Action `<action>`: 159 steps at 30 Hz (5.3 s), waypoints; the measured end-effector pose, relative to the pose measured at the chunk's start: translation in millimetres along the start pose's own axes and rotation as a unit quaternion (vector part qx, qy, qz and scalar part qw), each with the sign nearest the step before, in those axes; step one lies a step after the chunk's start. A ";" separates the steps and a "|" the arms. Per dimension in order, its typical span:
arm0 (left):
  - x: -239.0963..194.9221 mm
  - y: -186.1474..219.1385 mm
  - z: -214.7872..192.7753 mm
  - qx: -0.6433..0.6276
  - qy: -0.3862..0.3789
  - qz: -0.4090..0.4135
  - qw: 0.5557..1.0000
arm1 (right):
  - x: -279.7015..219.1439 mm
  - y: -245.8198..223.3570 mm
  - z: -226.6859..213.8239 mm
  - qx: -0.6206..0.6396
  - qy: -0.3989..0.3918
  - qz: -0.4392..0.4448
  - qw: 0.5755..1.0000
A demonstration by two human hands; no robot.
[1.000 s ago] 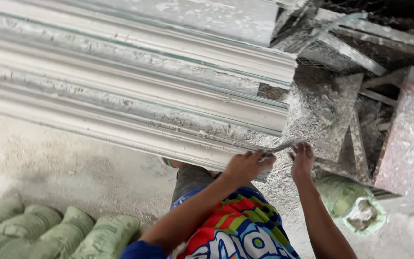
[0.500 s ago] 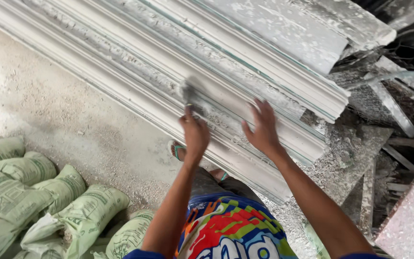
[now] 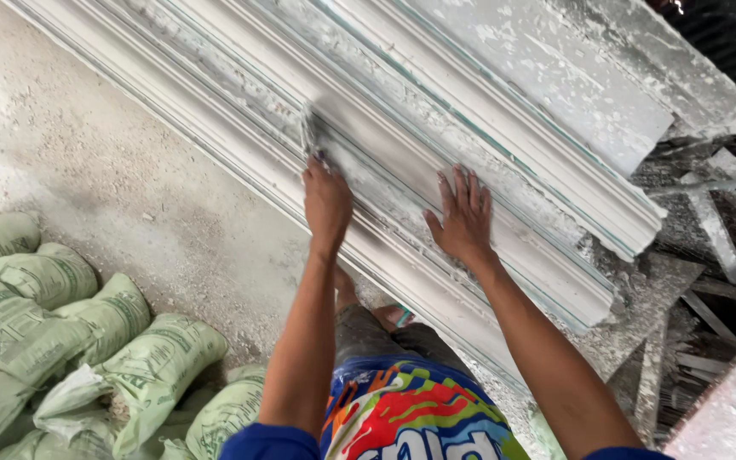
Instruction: The person uses a scraper to remove dust and debris from the grooves of stacked white decorative moldings. The person repeatedly scrapes along the length of each molding piece, moving from one to the next in a stack.
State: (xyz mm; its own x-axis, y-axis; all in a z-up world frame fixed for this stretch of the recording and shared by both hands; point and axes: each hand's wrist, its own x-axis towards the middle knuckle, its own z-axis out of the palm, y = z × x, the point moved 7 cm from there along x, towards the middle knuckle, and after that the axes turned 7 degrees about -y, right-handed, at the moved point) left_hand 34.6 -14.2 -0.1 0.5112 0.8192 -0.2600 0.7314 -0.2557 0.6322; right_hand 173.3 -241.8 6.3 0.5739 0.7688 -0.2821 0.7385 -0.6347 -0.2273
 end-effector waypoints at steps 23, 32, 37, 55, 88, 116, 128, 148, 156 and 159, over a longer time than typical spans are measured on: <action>25.3 5.1 -23.5 -0.034 -0.134 -0.067 0.988 | 226.7 -207.2 -30.2 -0.068 0.198 -0.219 0.953; 31.8 14.9 -42.5 -0.086 -0.114 -0.090 0.986 | 234.6 -199.3 -20.8 -0.061 0.163 -0.200 0.964; 18.1 9.0 -14.3 -0.107 -0.157 -0.112 0.975 | 240.4 -189.7 -10.5 -0.080 0.135 -0.221 0.963; 123.5 -31.5 -91.3 -0.053 -0.013 -0.133 0.990 | 234.4 -198.3 -25.7 -0.029 0.151 -0.175 0.972; 361.9 -123.0 -256.0 0.051 0.026 -0.091 0.994 | 430.2 -405.6 -51.1 -0.097 0.269 -0.204 0.936; 583.2 -202.8 -376.8 0.037 0.038 -0.090 0.995 | 647.8 -616.2 -78.0 0.000 0.170 -0.266 0.949; 628.2 -216.4 -440.5 0.029 0.004 -0.098 0.995 | 684.6 -647.2 -68.9 -0.095 0.227 -0.227 0.942; 719.7 -250.3 -510.8 0.062 -0.056 -0.088 0.993 | 807.8 -765.2 -92.7 -0.124 0.236 -0.250 0.931; 847.9 -308.0 -585.5 -0.020 0.013 -0.108 0.994 | 808.0 -767.2 -95.6 -0.122 0.228 -0.236 0.937; 793.0 -276.3 -586.0 0.011 -0.049 -0.091 0.995 | 806.2 -772.5 -100.5 -0.137 0.234 -0.231 0.934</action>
State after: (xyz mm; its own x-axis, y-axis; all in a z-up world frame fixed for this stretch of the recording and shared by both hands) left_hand -26.7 1007.0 46.7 0.4102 0.7994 -0.4391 0.8251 -0.1201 0.5521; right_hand 101.1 876.2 48.1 0.2162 0.9462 0.2407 0.9716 -0.2327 0.0420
